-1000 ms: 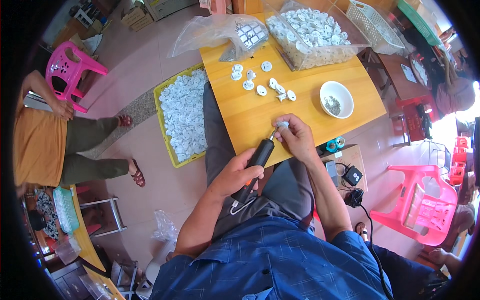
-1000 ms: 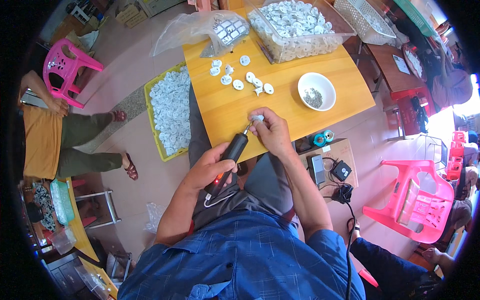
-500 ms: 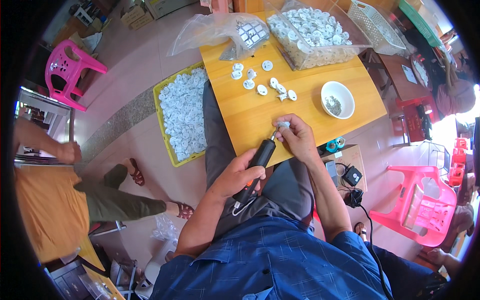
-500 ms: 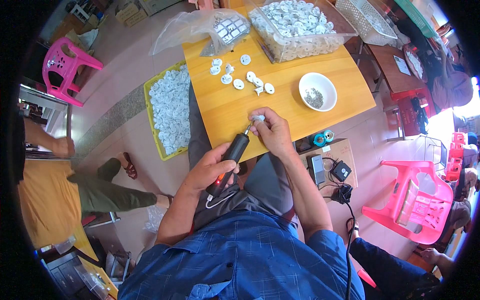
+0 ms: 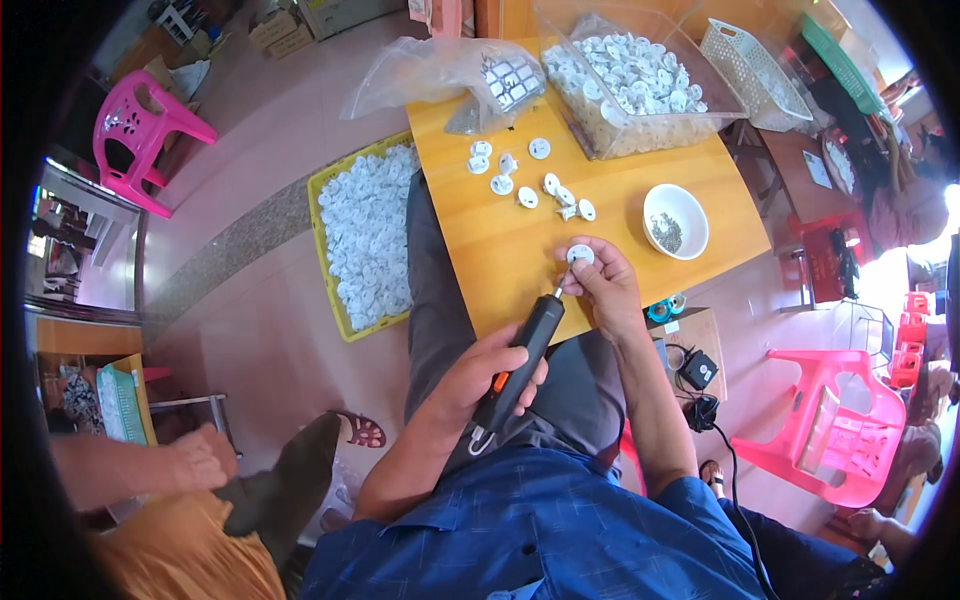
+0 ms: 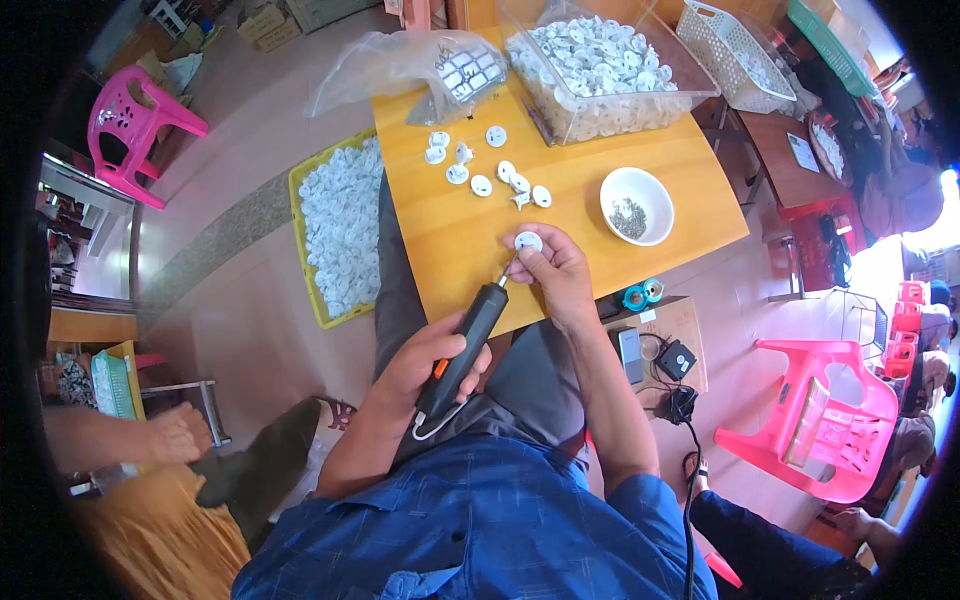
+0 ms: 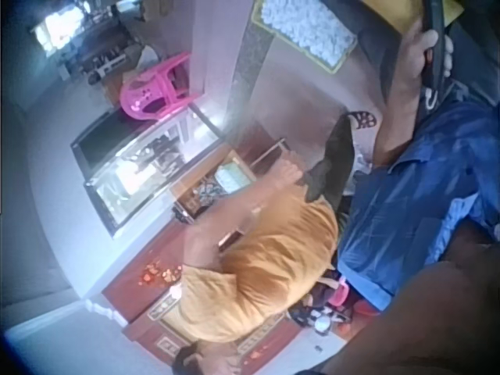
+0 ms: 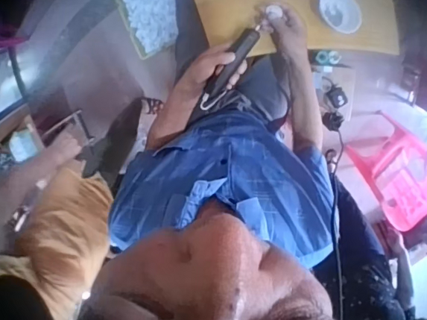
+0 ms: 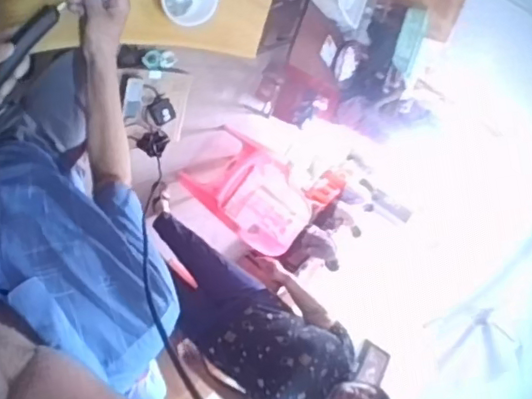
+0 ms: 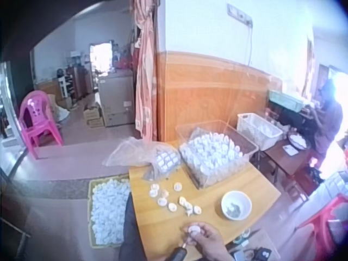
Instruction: Assembling small plastic components using an electric screwdriver.
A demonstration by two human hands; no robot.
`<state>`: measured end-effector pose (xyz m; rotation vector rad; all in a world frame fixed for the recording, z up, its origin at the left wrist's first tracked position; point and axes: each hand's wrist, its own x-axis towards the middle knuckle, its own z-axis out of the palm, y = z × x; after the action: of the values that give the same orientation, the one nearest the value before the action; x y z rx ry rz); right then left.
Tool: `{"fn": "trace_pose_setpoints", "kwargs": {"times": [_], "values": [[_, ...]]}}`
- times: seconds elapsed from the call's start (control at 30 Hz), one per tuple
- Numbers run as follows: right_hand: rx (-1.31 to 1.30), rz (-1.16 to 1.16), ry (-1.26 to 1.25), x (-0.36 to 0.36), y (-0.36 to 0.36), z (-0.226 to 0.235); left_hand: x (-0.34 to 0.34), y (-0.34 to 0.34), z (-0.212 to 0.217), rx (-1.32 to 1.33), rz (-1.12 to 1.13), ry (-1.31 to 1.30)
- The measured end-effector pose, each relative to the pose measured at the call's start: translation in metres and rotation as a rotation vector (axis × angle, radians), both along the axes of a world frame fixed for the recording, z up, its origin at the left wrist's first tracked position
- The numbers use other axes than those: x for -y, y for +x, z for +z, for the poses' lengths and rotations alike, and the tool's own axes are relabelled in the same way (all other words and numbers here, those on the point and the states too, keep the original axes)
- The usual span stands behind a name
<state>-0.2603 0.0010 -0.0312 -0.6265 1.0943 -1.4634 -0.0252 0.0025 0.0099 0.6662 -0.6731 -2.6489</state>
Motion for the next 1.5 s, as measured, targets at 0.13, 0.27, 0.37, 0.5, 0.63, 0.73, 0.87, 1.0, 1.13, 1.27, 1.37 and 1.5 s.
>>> {"fn": "trace_pose_setpoints", "kwargs": {"times": [0.13, 0.27, 0.37, 0.5, 0.63, 0.73, 0.87, 1.0, 1.13, 1.27, 1.37, 1.5], "values": [[-0.431, -0.032, -0.017, 0.009, 0.002, 0.007, 0.000, 0.011, 0.004, -0.040, 0.094, -0.083], [-1.237, 0.049, -0.074, 0.024, 0.012, 0.022, 0.001, 0.027, 0.011, 0.060, 0.239, -0.125], [-1.440, 0.107, -0.088, 0.043, 0.022, 0.024, 0.001, 0.032, 0.004, 0.066, 0.292, -0.141], [-1.381, 0.141, -0.138, 0.055, 0.034, 0.036, 0.002, 0.033, 0.003, 0.126, 0.281, -0.203], [-1.239, 0.026, -0.168, 0.046, 0.020, 0.055, 0.001, 0.034, 0.002, 0.144, 0.275, -0.232], [-1.300, -0.109, -0.075, 0.039, -0.021, 0.077, 0.001, 0.035, 0.001, 0.162, 0.261, -0.243], [-1.647, -0.148, 0.039, 0.029, -0.089, 0.098, 0.000, 0.031, 0.001, 0.165, 0.223, -0.272], [-1.797, 0.098, 0.411, 0.035, -0.133, 0.080, -0.003, 0.026, 0.004, 0.154, 0.187, -0.269], [-1.810, 0.165, 0.481, 0.036, -0.135, 0.068, -0.007, 0.022, 0.004, 0.149, 0.181, -0.272], [-1.800, 0.131, 0.537, 0.039, -0.139, 0.054, -0.010, 0.017, 0.003, 0.156, 0.168, -0.268], [-1.826, 0.112, 0.514, 0.039, -0.144, 0.045, -0.011, 0.012, 0.005, 0.136, 0.152, -0.266], [-1.833, 0.083, 0.470, 0.038, -0.142, 0.044, -0.012, 0.009, 0.008, 0.154, 0.127, -0.269]]}}
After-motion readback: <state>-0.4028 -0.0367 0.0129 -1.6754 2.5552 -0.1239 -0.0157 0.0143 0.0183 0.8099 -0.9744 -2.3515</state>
